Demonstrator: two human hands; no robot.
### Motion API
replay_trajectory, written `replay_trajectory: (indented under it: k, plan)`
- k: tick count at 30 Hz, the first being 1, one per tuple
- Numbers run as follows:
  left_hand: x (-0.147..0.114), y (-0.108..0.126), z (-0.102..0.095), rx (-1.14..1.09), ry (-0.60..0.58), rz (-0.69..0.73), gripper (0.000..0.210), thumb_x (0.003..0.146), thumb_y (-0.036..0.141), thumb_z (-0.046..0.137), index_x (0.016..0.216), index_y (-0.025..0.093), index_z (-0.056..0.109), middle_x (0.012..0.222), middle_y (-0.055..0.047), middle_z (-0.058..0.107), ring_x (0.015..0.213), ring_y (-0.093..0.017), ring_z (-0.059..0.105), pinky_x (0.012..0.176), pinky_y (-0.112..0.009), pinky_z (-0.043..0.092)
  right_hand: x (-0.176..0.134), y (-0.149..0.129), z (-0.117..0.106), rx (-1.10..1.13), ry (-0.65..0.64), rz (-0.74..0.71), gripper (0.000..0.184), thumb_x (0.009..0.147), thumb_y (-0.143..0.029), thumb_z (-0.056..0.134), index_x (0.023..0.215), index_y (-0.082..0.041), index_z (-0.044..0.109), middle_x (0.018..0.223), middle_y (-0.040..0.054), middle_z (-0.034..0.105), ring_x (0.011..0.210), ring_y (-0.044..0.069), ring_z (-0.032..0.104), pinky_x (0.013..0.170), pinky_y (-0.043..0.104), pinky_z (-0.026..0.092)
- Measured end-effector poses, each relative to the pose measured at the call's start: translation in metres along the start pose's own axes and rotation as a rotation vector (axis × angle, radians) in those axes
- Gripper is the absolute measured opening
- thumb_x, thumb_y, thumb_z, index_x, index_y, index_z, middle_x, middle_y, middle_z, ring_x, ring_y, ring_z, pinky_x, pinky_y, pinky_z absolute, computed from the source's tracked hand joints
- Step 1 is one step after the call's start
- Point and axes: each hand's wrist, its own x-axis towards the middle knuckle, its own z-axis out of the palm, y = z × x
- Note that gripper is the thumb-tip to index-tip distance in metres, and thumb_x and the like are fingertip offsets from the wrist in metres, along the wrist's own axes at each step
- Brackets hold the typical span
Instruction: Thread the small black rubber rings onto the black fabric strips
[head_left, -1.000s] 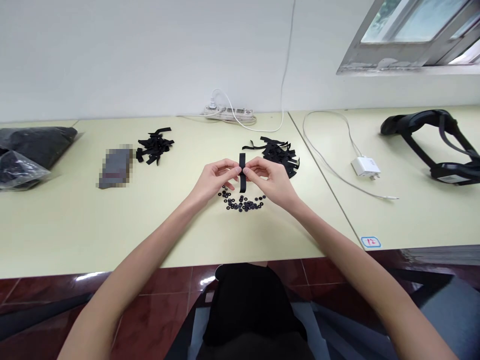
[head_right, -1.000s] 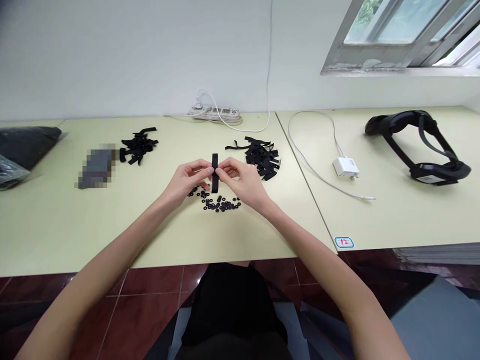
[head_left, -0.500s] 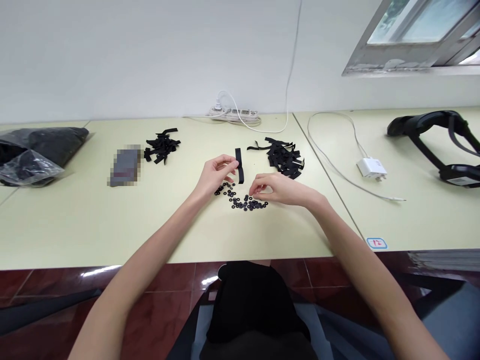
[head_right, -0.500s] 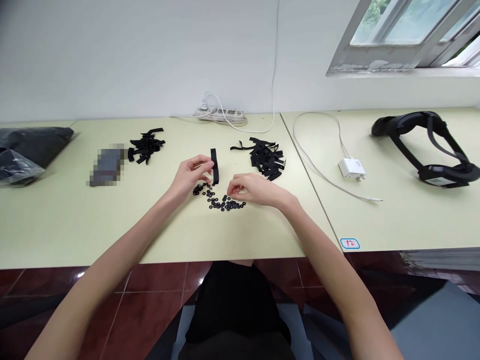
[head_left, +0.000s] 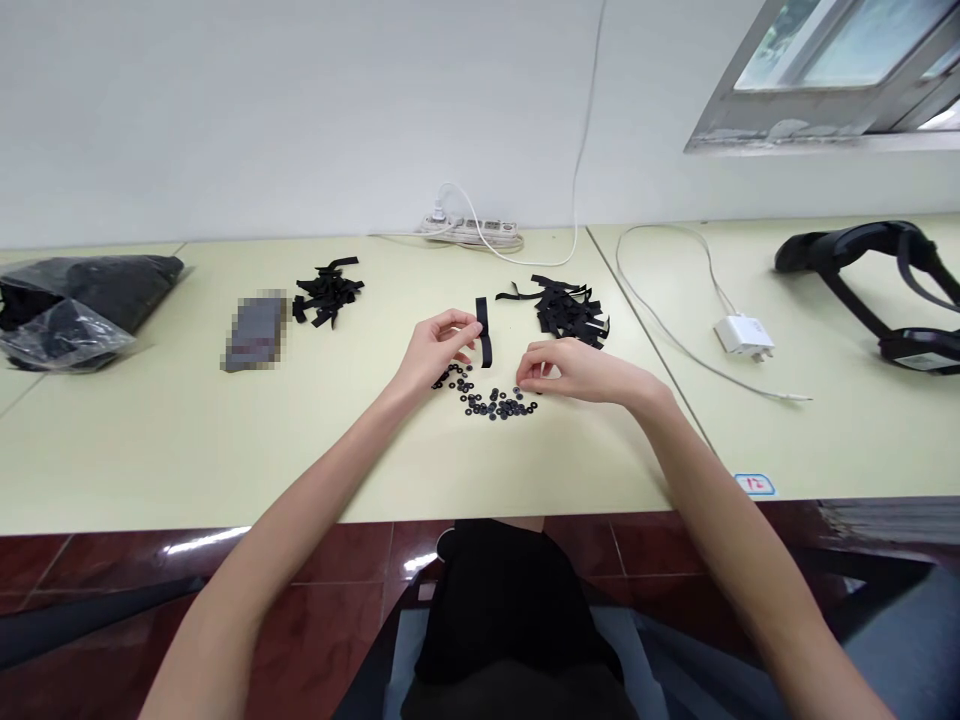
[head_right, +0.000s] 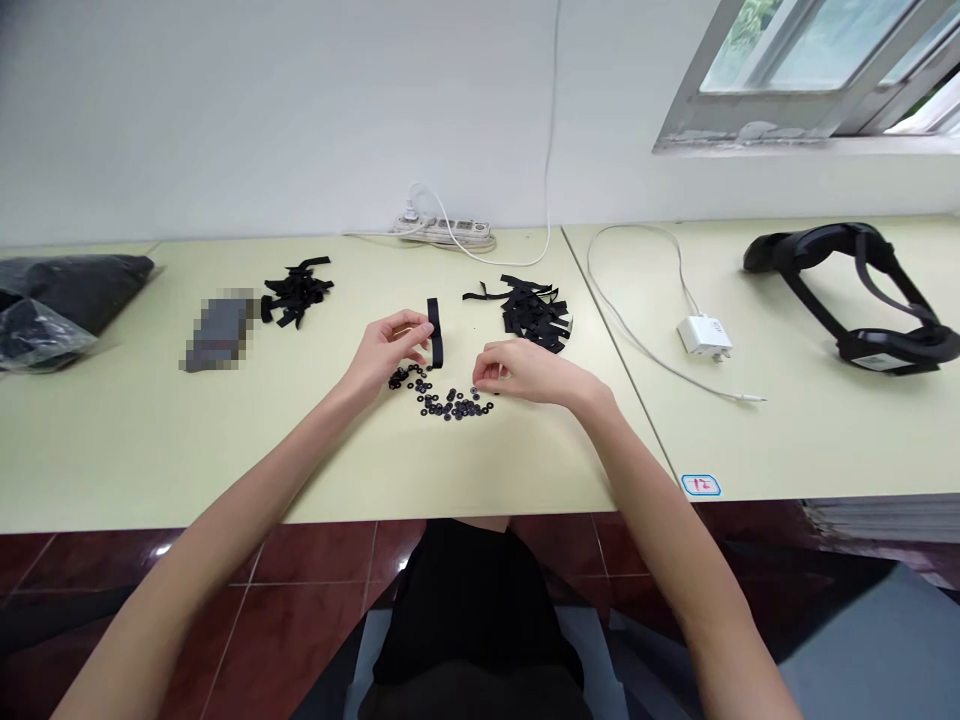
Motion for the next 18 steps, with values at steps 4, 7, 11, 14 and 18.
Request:
replay_trajectory:
  k: [4,7,11,14,18]
  plan:
    - [0.000,-0.001,0.000,0.001,-0.011,-0.003,0.036,0.085,0.055,0.086,0.093,0.021,0.074,0.098,-0.007,0.072,0.087,-0.019,0.068,0.071,-0.031,0.063,0.005,-0.004,0.010,0.003,0.019,-0.068,0.019,0.102,-0.033,0.067,0.096,-0.025,0.084,0.101,0.0064,0.081,0.090,0.024,0.073,0.082,0.037,0.052]
    - [0.000,-0.003,0.000,0.008,-0.019,-0.002,0.032,0.087,0.053,0.086,0.092,0.023,0.075,0.098,-0.007,0.072,0.087,-0.019,0.068,0.071,-0.032,0.063,0.008,-0.004,0.018,-0.015,-0.037,-0.090,0.017,0.102,-0.028,0.067,0.100,-0.025,0.084,0.108,0.0061,0.082,0.092,0.023,0.075,0.081,0.036,0.052]
    - [0.000,-0.003,0.001,0.023,-0.022,0.000,0.030,0.088,0.052,0.085,0.093,0.024,0.076,0.099,-0.008,0.073,0.087,-0.020,0.069,0.072,-0.033,0.064,0.011,-0.005,0.023,-0.047,-0.025,-0.080,0.014,0.102,-0.026,0.070,0.098,-0.025,0.084,0.107,0.0056,0.081,0.090,0.023,0.074,0.081,0.036,0.052]
    - [0.000,-0.003,0.001,0.017,-0.027,0.003,0.032,0.088,0.052,0.085,0.094,0.023,0.076,0.097,-0.007,0.073,0.086,-0.019,0.069,0.071,-0.032,0.064,0.012,-0.007,0.027,-0.075,-0.025,-0.052,0.013,0.103,-0.024,0.070,0.096,-0.024,0.081,0.106,0.0046,0.080,0.089,0.022,0.073,0.081,0.036,0.050]
    - [0.000,-0.003,0.000,0.012,-0.030,0.010,0.034,0.086,0.054,0.086,0.094,0.022,0.076,0.097,-0.006,0.072,0.084,-0.018,0.069,0.071,-0.032,0.064,0.014,-0.008,0.032,-0.080,-0.014,-0.039,0.014,0.107,-0.023,0.064,0.101,-0.022,0.077,0.110,0.0060,0.078,0.092,0.022,0.072,0.082,0.036,0.051]
